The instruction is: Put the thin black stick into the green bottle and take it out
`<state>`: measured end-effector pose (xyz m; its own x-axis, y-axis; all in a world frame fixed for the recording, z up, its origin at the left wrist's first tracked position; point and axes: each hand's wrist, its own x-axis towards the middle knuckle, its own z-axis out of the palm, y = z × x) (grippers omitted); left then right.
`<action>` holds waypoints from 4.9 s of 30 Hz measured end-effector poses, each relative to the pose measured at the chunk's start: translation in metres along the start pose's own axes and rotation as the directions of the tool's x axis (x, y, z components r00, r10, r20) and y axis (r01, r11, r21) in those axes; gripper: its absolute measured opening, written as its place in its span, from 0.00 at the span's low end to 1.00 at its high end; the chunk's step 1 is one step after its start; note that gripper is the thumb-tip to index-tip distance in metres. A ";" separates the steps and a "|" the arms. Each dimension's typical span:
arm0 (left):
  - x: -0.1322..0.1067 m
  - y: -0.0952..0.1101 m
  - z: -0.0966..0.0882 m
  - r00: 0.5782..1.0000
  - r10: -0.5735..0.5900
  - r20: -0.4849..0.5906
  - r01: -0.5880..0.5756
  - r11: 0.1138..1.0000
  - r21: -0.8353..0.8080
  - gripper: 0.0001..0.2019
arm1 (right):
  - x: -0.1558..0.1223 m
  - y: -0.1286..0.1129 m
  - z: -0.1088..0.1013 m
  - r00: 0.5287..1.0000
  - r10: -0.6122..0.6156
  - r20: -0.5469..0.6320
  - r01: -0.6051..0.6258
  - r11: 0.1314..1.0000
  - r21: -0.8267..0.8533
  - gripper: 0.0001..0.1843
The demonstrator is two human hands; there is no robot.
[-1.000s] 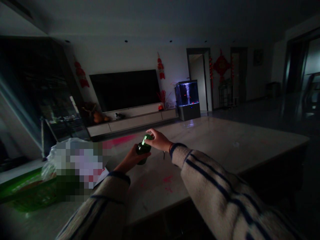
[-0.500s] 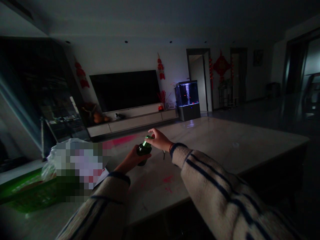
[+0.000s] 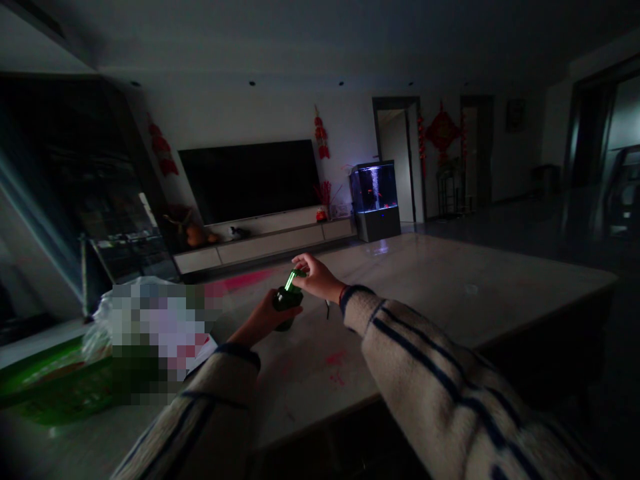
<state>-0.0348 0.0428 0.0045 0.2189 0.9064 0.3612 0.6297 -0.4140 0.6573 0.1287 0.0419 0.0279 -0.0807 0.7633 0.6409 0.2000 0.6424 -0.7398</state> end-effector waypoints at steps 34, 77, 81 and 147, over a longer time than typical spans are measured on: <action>0.001 -0.003 -0.001 1.000 0.024 0.010 -0.025 0.997 0.071 0.31 | 0.004 0.009 -0.002 0.997 0.080 0.001 -0.080 0.994 -0.078 0.22; 0.000 -0.001 -0.001 1.000 0.028 0.000 -0.028 0.996 0.088 0.29 | 0.007 0.007 -0.006 0.998 0.036 0.049 -0.038 0.998 0.047 0.09; 0.001 -0.001 0.000 0.999 0.039 0.012 -0.040 0.994 0.102 0.29 | 0.005 0.007 -0.006 1.000 0.021 -0.022 -0.022 0.998 -0.065 0.09; -0.001 -0.010 0.006 0.999 0.045 0.016 -0.047 0.993 0.109 0.32 | -0.001 0.011 -0.009 1.000 0.010 0.014 -0.006 0.967 -0.256 0.14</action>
<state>-0.0372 0.0467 -0.0061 0.2591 0.8880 0.3800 0.6966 -0.4443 0.5634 0.1394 0.0471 0.0211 -0.0923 0.7707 0.6305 0.4441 0.5986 -0.6667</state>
